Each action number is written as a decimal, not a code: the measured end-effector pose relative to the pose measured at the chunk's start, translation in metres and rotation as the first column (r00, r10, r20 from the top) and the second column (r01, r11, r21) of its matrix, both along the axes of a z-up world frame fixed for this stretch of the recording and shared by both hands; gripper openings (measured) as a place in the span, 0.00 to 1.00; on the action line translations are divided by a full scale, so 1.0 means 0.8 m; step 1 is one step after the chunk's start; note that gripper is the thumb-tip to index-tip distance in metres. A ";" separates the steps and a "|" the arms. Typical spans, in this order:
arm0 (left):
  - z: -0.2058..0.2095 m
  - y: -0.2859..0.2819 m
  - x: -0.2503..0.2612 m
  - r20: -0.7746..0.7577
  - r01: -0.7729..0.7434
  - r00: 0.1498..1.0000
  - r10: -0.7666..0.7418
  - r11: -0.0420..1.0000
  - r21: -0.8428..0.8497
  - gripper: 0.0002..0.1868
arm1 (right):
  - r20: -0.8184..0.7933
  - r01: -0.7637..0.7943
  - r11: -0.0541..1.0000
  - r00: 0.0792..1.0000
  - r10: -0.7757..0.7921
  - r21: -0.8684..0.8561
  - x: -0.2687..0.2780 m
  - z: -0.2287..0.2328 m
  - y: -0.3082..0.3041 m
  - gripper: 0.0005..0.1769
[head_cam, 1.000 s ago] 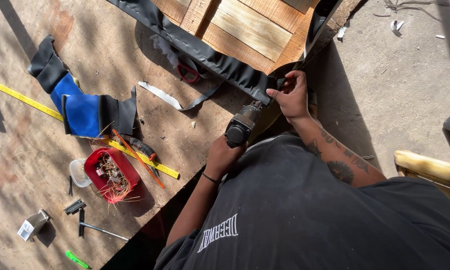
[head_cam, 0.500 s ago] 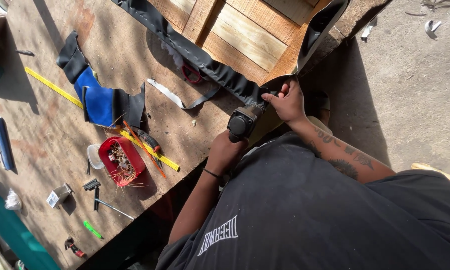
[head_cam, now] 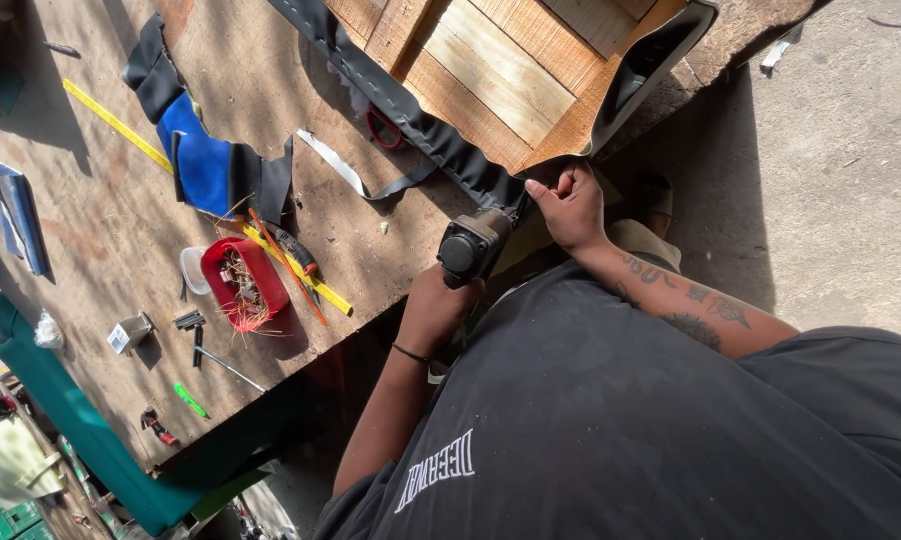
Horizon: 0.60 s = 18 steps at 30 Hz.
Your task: Securing vinyl fabric to a wooden frame using a pneumatic staple gun and trimming excess material with scissors.
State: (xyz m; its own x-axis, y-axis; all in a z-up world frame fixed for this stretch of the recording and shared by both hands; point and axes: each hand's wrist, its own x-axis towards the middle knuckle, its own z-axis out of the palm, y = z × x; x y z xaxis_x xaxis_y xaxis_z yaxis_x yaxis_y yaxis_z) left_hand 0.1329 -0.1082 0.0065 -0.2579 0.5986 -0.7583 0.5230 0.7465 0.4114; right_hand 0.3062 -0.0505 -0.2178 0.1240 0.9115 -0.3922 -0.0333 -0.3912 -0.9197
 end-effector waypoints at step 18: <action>-0.026 -0.006 -0.001 -0.058 -0.019 0.998 0.021 0.999 0.029 0.19 | -0.061 -0.011 0.998 0.998 0.015 0.057 0.008 -0.019 0.000 0.27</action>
State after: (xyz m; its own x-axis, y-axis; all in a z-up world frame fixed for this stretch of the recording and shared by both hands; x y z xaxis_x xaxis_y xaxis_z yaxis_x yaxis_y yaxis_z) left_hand 0.1324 -0.1127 -0.0146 -0.3131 0.6140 -0.7246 0.5315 0.7456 0.4021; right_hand 0.3125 -0.0505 -0.2329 0.0890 0.9337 -0.3468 -0.0859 -0.3397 -0.9366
